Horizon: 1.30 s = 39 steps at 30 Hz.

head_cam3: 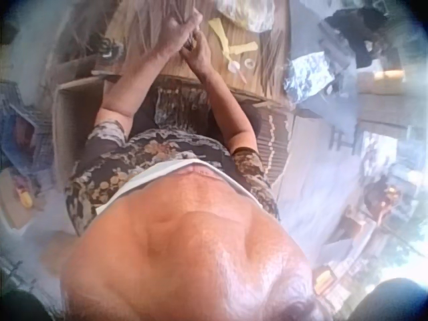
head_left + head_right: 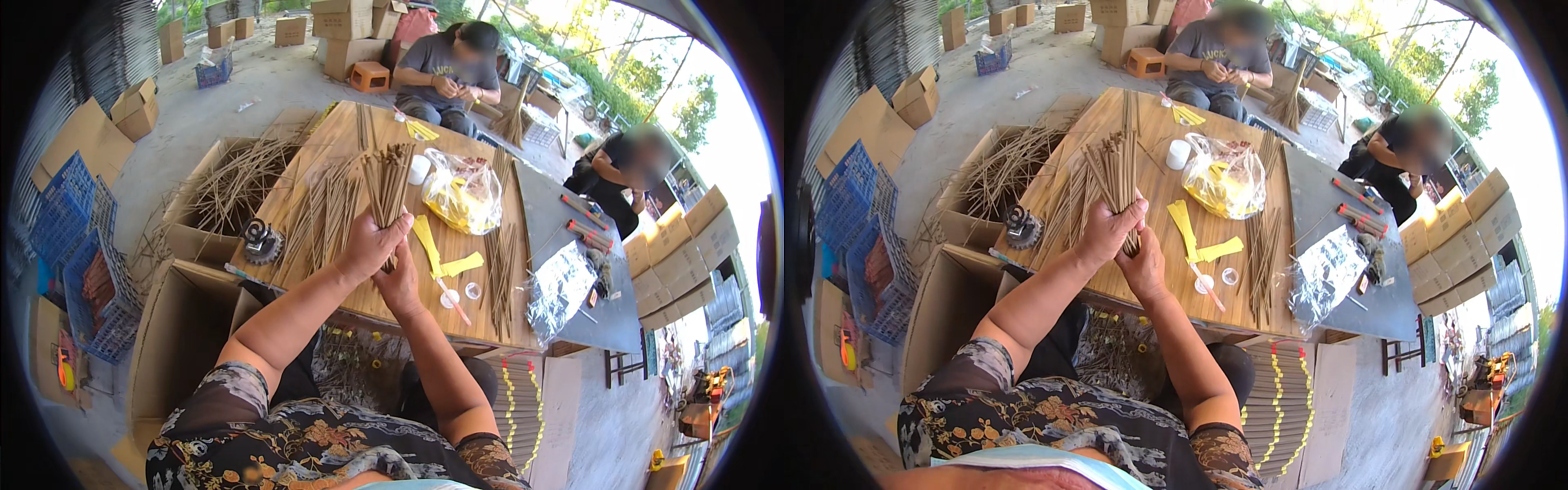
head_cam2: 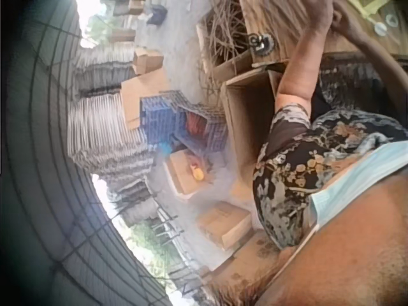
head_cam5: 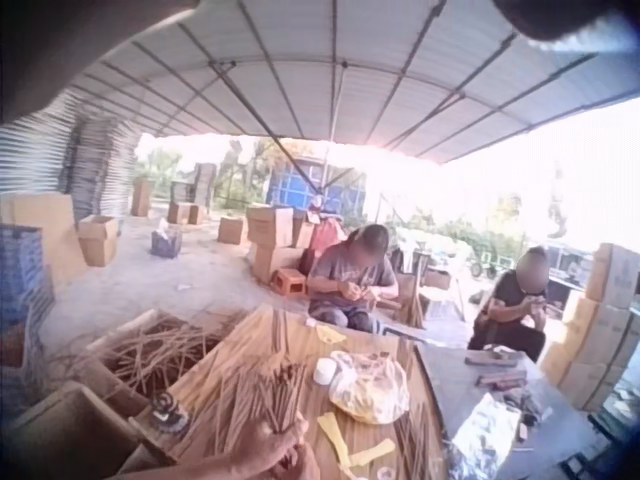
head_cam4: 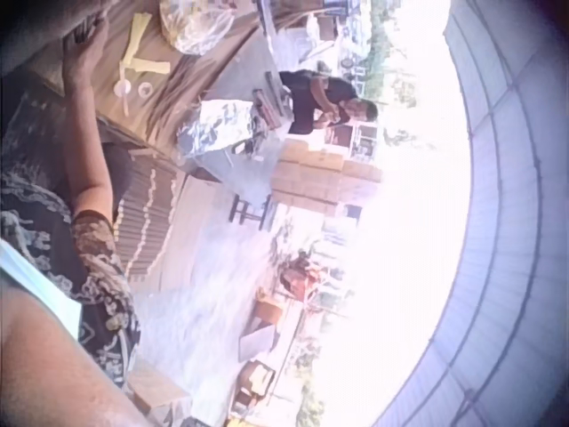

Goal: The person gathers thin wooden sticks from a cardboard box, aligns them into bundles, and secures each bundle with yellow tape. The person repeatedly picks up sticks, arranges them, and wraps tape around the bundles while seated at a wooden table.

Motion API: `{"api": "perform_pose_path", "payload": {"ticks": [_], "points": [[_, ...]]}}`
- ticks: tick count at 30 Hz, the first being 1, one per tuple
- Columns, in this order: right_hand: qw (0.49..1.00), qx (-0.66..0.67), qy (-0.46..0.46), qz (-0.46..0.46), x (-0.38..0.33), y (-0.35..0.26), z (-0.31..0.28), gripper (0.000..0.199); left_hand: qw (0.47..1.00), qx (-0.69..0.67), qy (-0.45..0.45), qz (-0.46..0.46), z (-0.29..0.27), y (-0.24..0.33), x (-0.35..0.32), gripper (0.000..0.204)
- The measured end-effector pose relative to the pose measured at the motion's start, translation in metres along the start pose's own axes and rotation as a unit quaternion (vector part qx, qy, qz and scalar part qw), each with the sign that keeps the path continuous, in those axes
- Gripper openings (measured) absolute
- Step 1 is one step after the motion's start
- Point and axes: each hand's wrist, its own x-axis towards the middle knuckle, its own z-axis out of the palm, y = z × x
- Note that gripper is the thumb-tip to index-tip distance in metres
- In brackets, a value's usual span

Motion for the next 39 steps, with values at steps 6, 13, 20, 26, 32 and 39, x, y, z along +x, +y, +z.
{"api": "perform_pose_path", "payload": {"ticks": [6,13,20,26,32,39], "points": [[0.911,0.247,-0.232,0.236,-0.016,-0.051,-0.032,0.02,0.951,-0.271,-0.024,-0.147,-0.01,0.037,-0.006,0.013],[0.811,0.35,-0.314,0.349,-0.042,-0.091,-0.039,0.018,0.94,-0.273,0.068,-0.195,-0.029,0.037,-0.026,0.016],[0.753,0.404,-0.307,0.418,-0.056,-0.106,-0.043,0.014,0.898,-0.355,0.063,-0.252,-0.036,0.051,-0.039,0.013],[0.849,0.289,-0.306,0.319,-0.071,-0.108,-0.04,0.011,0.938,-0.262,0.095,-0.207,-0.035,0.057,-0.05,0.012],[0.822,0.327,-0.282,0.37,-0.084,-0.116,-0.046,0.013,0.914,-0.305,0.095,-0.25,-0.041,0.045,-0.05,0.014],[0.805,0.356,-0.292,0.374,-0.093,-0.121,-0.056,0.017,0.898,-0.366,0.031,-0.244,-0.036,0.052,-0.055,0.016]]}}
